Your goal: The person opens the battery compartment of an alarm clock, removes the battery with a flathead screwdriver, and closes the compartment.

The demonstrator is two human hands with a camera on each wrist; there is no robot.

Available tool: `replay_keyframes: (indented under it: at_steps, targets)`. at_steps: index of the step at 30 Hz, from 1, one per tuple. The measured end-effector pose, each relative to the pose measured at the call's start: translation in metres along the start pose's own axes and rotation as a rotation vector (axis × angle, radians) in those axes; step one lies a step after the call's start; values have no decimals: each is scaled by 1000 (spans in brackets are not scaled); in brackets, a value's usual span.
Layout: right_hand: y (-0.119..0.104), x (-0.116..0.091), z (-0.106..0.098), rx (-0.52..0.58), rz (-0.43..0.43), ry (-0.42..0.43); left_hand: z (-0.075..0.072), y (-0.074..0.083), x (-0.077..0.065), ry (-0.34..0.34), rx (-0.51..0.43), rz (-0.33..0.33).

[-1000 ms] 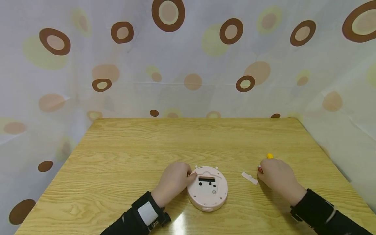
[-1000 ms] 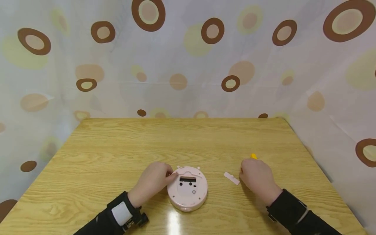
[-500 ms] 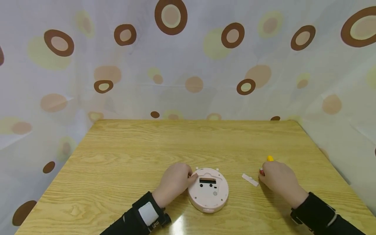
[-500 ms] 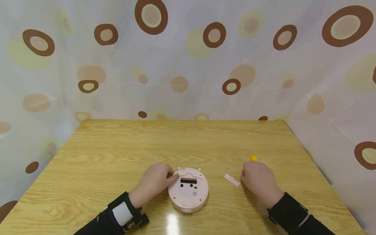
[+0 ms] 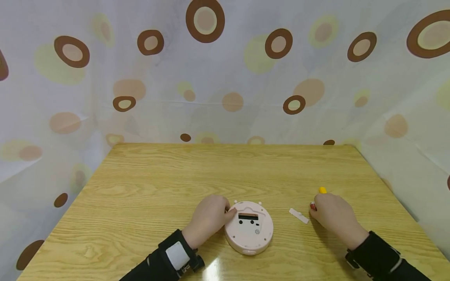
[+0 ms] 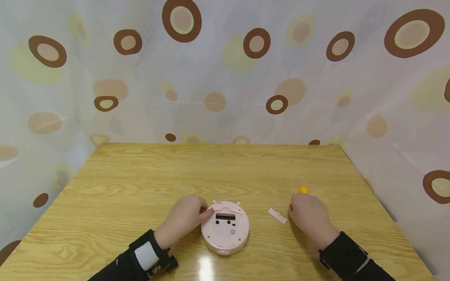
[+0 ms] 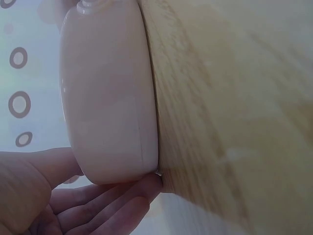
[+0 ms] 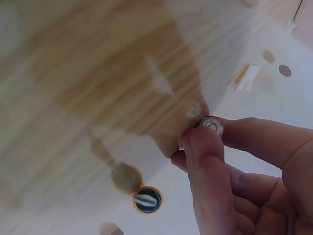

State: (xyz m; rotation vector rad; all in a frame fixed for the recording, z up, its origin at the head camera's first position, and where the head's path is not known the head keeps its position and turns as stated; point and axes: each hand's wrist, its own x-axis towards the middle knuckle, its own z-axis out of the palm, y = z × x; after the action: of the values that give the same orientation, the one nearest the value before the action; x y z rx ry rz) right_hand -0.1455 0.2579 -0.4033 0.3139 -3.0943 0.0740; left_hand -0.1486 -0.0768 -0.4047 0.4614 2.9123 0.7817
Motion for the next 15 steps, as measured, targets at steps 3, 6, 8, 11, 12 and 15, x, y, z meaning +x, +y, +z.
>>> replay_keyframes:
  at_steps: [3,6,8,11,12,15]
  targets:
    - [1,-1,1,8,4,-4,1,-1,0,4,-2,6]
    - [2,-2,2,15,3,-2,1,-1,1,3,-4,5]
    - [2,-2,2,20,3,0,2,-2,1,4,-3,5]
    - [3,-2,2,26,6,-3,2,-2,1,1,-4,3]
    - [3,-2,1,27,7,-5,2,-2,1,2,-5,5]
    - [3,-2,1,27,14,-14,2,-3,1,2,-7,6]
